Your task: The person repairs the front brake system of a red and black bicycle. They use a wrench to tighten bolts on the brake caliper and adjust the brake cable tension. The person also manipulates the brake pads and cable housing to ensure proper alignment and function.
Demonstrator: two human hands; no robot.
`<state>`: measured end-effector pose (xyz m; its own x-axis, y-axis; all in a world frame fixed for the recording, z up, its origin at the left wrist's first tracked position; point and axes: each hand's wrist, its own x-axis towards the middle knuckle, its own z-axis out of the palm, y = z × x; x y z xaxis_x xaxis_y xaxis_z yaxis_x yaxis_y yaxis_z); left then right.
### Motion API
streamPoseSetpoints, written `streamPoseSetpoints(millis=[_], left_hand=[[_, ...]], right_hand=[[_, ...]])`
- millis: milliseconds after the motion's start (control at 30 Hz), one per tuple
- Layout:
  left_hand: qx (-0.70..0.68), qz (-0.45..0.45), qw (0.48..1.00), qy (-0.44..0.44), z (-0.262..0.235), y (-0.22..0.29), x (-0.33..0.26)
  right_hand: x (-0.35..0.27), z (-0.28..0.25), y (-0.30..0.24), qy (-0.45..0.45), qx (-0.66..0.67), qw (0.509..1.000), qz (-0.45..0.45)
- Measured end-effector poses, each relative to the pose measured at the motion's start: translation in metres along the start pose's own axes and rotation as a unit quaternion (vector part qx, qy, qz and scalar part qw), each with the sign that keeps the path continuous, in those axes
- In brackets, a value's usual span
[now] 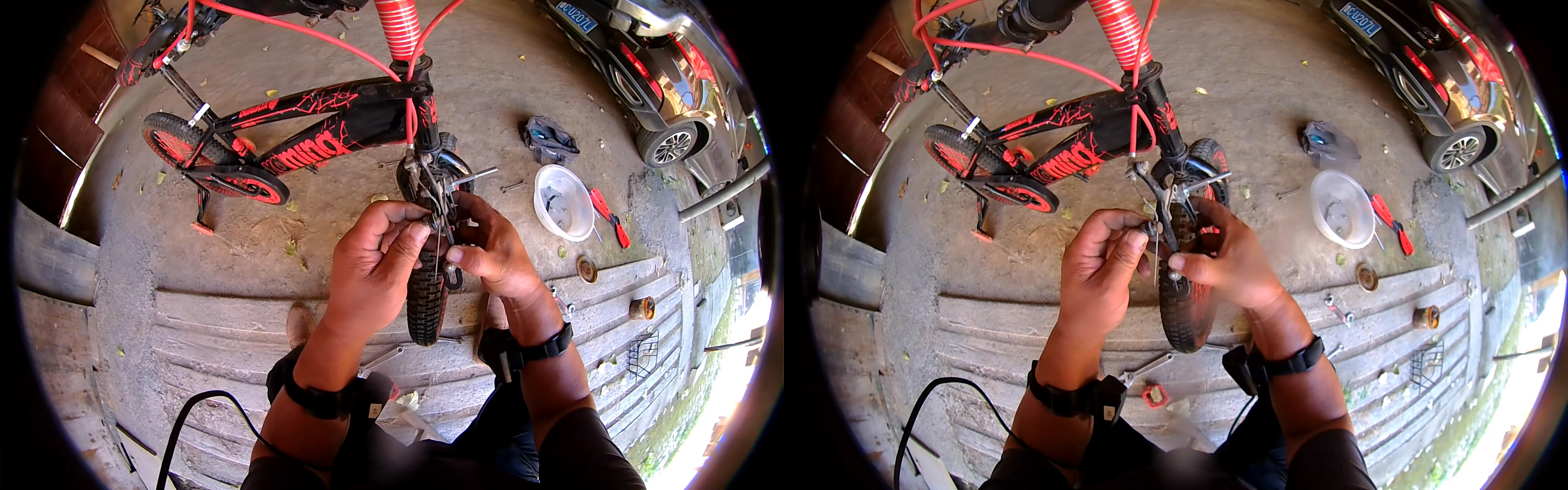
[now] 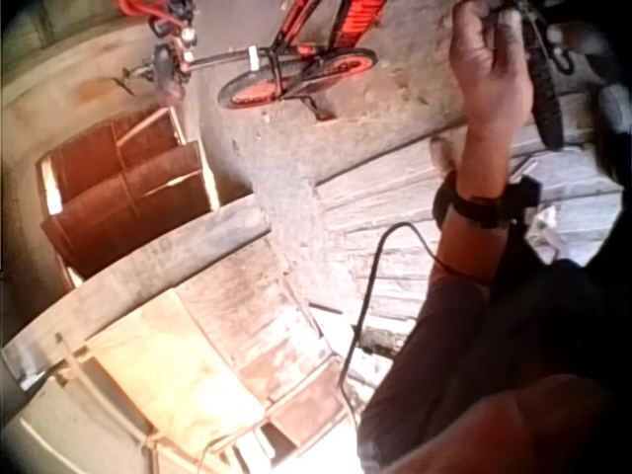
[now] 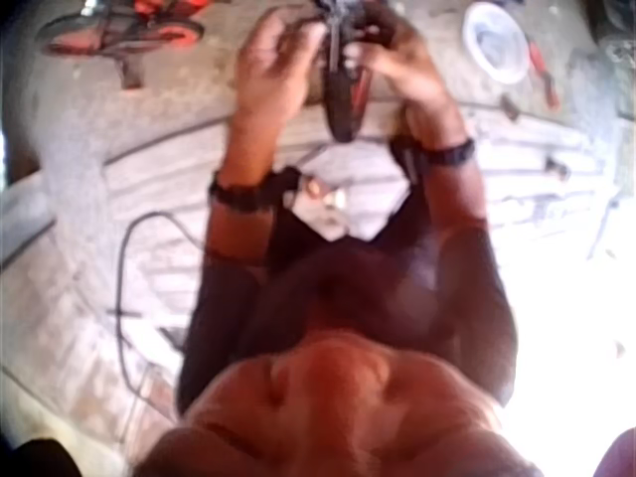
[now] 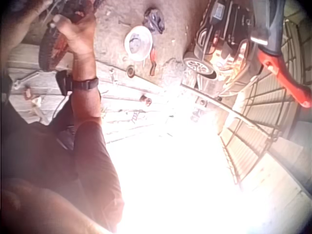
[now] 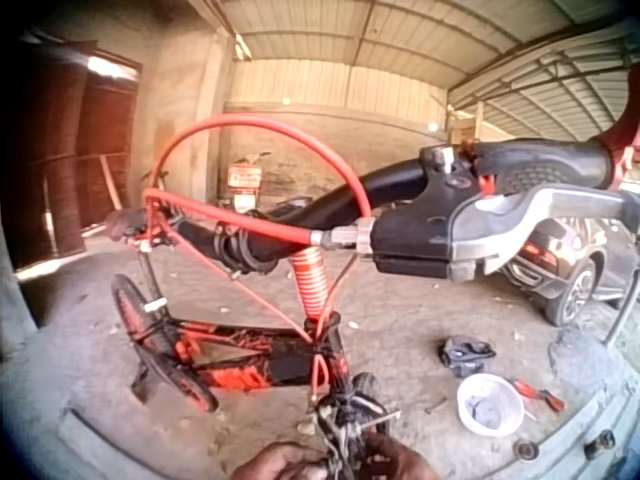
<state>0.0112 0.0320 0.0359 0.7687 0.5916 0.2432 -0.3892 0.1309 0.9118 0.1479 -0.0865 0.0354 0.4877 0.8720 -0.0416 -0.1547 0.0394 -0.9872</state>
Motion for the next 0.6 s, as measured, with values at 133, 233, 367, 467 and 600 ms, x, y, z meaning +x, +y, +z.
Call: streamPoseSetpoints(millis=[133,233,367,467,600], left_hand=[[0.001,-0.01,1.0,0.002,0.0,0.003,0.0],[-0.005,-0.013,1.0,0.002,0.001,0.003,-0.001],[0.022,0.0,1.0,0.003,0.002,-0.001,-0.003],[0.041,-0.001,0.999,0.007,0.005,-0.002,-0.004],[0.056,0.002,0.998,0.007,0.006,-0.002,-0.004]], right_hand=[[0.0,0.002,0.003,-0.01,0.026,1.0,0.003],[0.0,0.002,-0.002,-0.027,0.02,0.999,0.024],[0.001,-0.002,0.001,-0.027,-0.005,0.999,0.022],[0.003,-0.005,0.001,-0.038,-0.027,0.999,0.006],[0.003,-0.007,0.009,-0.036,-0.05,0.998,-0.029]])
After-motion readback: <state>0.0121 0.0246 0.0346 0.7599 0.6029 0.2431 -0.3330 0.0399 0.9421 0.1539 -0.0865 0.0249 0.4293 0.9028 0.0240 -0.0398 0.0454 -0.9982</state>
